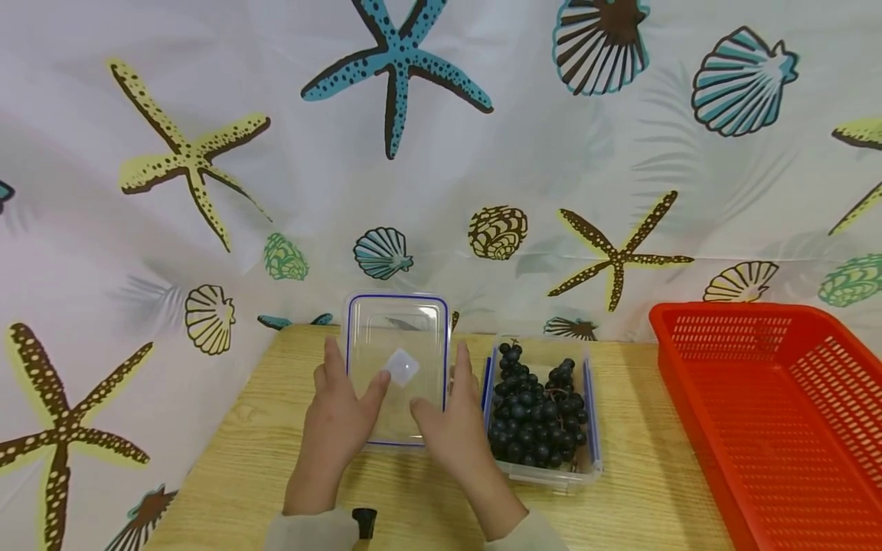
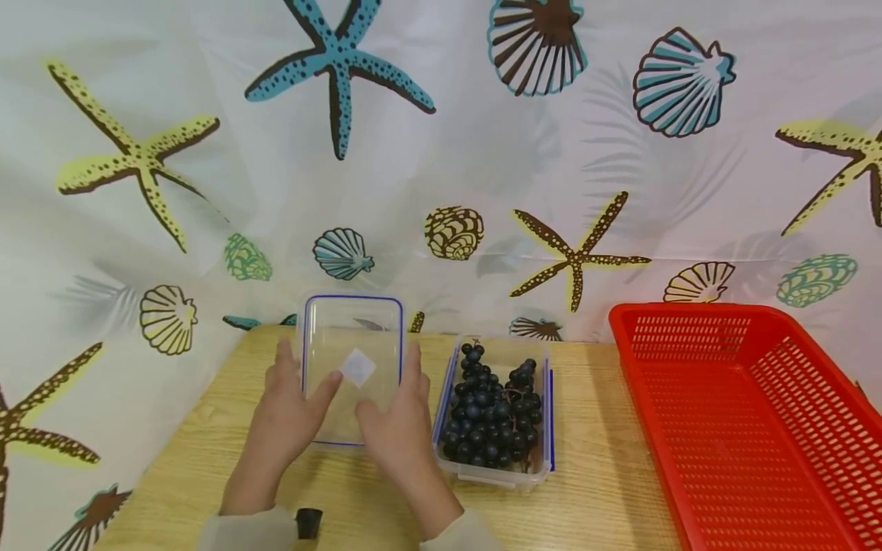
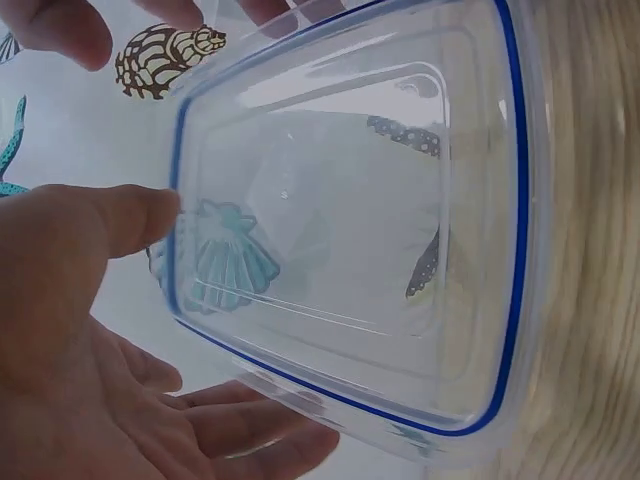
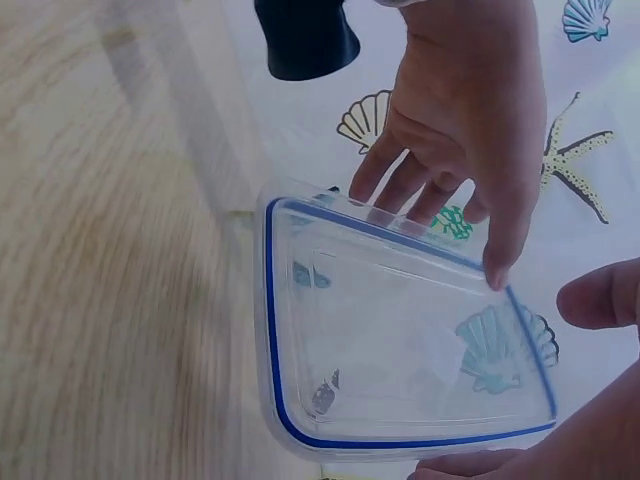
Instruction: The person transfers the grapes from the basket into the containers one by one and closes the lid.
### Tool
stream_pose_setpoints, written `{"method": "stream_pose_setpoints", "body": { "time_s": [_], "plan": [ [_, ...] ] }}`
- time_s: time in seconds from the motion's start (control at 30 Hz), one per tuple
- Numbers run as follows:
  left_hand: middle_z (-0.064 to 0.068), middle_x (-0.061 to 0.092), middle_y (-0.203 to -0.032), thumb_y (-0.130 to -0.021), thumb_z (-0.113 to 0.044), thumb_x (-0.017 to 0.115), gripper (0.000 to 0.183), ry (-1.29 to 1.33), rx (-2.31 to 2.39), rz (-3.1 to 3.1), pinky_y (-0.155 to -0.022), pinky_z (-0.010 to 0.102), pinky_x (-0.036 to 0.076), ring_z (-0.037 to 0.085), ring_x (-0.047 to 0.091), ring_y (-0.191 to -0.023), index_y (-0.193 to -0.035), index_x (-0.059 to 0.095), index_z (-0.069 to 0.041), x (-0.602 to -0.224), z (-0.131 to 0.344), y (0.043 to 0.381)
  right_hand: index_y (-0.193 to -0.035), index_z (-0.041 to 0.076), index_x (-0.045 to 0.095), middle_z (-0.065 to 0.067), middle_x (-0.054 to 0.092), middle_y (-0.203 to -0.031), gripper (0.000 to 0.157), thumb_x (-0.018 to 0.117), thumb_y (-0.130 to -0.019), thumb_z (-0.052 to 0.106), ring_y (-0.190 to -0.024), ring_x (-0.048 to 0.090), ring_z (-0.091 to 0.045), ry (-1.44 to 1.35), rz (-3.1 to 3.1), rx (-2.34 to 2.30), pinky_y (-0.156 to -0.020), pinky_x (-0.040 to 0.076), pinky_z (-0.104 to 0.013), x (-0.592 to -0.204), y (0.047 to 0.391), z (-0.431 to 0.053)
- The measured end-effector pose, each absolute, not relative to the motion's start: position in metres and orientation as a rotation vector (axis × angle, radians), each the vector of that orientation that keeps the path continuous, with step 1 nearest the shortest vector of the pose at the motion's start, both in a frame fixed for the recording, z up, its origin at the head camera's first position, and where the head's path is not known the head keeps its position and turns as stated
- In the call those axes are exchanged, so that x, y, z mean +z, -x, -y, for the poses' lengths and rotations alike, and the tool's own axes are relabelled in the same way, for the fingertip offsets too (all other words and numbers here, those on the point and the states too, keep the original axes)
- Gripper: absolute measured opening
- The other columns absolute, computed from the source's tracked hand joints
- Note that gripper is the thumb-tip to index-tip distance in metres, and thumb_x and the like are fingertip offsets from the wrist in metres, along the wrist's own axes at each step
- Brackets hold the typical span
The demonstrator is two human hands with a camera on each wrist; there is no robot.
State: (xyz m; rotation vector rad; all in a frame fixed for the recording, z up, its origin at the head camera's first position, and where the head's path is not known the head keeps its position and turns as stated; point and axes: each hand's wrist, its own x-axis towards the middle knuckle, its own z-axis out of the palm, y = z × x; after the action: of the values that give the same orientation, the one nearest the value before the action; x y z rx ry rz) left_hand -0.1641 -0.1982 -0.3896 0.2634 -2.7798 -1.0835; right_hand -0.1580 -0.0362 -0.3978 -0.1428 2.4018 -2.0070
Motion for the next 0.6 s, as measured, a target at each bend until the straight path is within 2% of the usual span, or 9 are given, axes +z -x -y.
{"method": "stream_pose_setpoints", "body": {
  "time_s": [0.13, 0.27, 0.43, 0.6],
  "plan": [
    [0.033, 0.018, -0.158, -0.103, -0.053, 0.051, 0.096, -0.231, -1.166, 2.715, -0.1, 0.069, 0.037, 0.058, 0.04, -0.131, -0.161, -0.007, -0.004, -0.388, 0.199, 0.163, -0.164, 0.014, 0.004, -0.024, 0.018, -0.162, 0.095, 0.066, -0.092, 0.014, -0.146, 0.024, -0.044, 0.136, -2.3, -2.092, -0.106, 0.034, -0.065, -0.396, 0.159, 0.034],
    [0.028, 0.019, -0.159, -0.102, -0.059, 0.048, 0.093, -0.186, -1.256, 2.621, -0.105, 0.068, 0.032, 0.054, 0.035, -0.137, -0.163, 0.002, -0.005, -0.389, 0.198, 0.163, -0.165, 0.017, 0.004, -0.021, 0.007, -0.166, 0.094, 0.065, -0.093, 0.013, -0.15, 0.014, -0.041, 0.115, -2.163, -2.184, -0.108, 0.033, -0.063, -0.393, 0.16, 0.031],
    [0.024, 0.024, -0.157, -0.105, -0.051, 0.047, 0.078, -0.134, -1.437, 2.412, -0.109, 0.063, 0.03, 0.044, 0.03, -0.143, -0.161, 0.019, -0.004, -0.388, 0.198, 0.164, -0.165, 0.018, 0.005, -0.023, 0.005, -0.165, 0.092, 0.064, -0.094, 0.013, -0.151, 0.004, -0.043, 0.148, -1.995, -2.256, -0.111, 0.025, -0.066, -0.386, 0.159, 0.025],
    [0.023, 0.022, -0.159, -0.108, -0.045, 0.043, 0.071, -0.063, -1.581, 2.275, -0.114, 0.059, 0.024, 0.037, 0.02, -0.149, -0.159, 0.022, -0.001, -0.386, 0.199, 0.165, -0.164, 0.017, 0.007, -0.022, 0.004, -0.166, 0.09, 0.061, -0.094, 0.01, -0.152, 0.0, -0.041, 0.219, -1.889, -2.297, -0.115, 0.017, -0.063, -0.384, 0.157, 0.021]
  ]
}}
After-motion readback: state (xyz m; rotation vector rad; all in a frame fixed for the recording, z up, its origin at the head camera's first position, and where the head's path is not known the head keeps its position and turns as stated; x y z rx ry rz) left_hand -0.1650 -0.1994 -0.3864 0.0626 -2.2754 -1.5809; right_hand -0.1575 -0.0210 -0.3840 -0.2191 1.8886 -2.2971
